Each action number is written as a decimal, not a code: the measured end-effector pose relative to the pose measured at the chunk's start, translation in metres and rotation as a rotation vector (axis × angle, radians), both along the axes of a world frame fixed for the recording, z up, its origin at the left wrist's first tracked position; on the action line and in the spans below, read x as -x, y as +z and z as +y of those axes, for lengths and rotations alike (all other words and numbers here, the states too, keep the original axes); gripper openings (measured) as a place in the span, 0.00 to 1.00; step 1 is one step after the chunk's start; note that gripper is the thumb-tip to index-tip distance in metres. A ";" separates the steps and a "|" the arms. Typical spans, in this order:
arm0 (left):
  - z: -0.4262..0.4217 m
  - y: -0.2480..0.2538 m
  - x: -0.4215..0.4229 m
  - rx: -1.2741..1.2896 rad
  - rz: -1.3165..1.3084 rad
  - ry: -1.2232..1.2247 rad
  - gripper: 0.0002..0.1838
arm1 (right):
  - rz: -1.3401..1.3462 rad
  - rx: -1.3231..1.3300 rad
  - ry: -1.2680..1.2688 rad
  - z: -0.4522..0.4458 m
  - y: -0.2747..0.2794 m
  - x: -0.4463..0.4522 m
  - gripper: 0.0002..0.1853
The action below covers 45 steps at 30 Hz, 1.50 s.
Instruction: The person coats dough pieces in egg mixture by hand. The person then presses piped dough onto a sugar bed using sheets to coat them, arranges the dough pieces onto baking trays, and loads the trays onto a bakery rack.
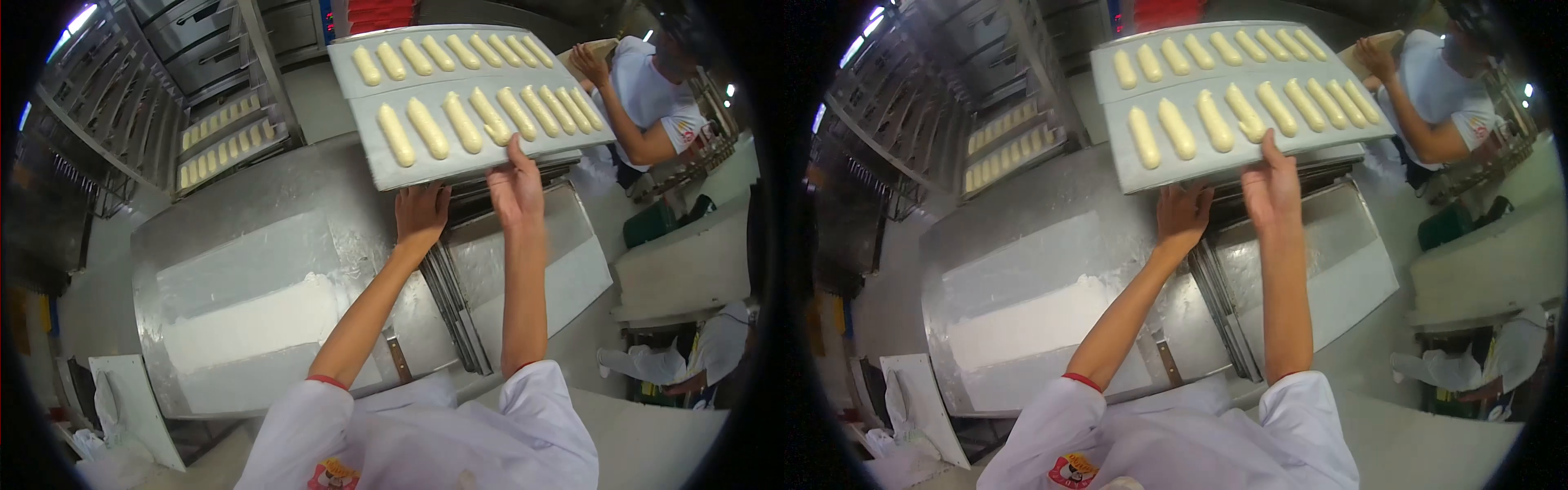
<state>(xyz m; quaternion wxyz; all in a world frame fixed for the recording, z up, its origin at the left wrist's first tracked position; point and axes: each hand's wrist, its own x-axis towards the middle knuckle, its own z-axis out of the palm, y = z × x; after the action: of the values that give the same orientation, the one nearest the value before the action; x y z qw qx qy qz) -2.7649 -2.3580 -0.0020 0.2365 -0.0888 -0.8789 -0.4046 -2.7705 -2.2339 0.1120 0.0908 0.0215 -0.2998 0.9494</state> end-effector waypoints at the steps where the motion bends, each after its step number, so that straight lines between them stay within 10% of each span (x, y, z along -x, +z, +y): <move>1: -0.002 -0.001 0.001 -0.009 -0.006 -0.035 0.13 | 0.008 -0.008 0.013 -0.018 0.004 -0.009 0.20; 9: -0.113 -0.006 -0.077 -0.232 0.227 -0.090 0.20 | -0.030 -0.008 0.106 -0.183 0.004 -0.083 0.20; 11: -0.191 -0.017 -0.116 -0.643 -0.223 -0.186 0.14 | -0.032 0.010 0.144 -0.236 -0.007 -0.101 0.20; 20: -0.470 -0.011 -0.254 -1.103 -0.157 0.459 0.19 | -0.253 0.164 0.349 -0.432 -0.100 -0.154 0.23; 45: -0.658 -0.123 -0.194 -0.683 -0.648 0.423 0.14 | -0.772 0.195 0.561 -0.529 -0.218 -0.141 0.29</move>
<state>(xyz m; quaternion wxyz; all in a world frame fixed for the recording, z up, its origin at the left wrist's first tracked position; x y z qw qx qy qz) -2.5711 -3.0160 -0.1251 0.0442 0.3033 -0.7235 -0.6185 -2.6292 -2.7631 -0.1059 -0.2849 -0.2611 -0.2040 0.8995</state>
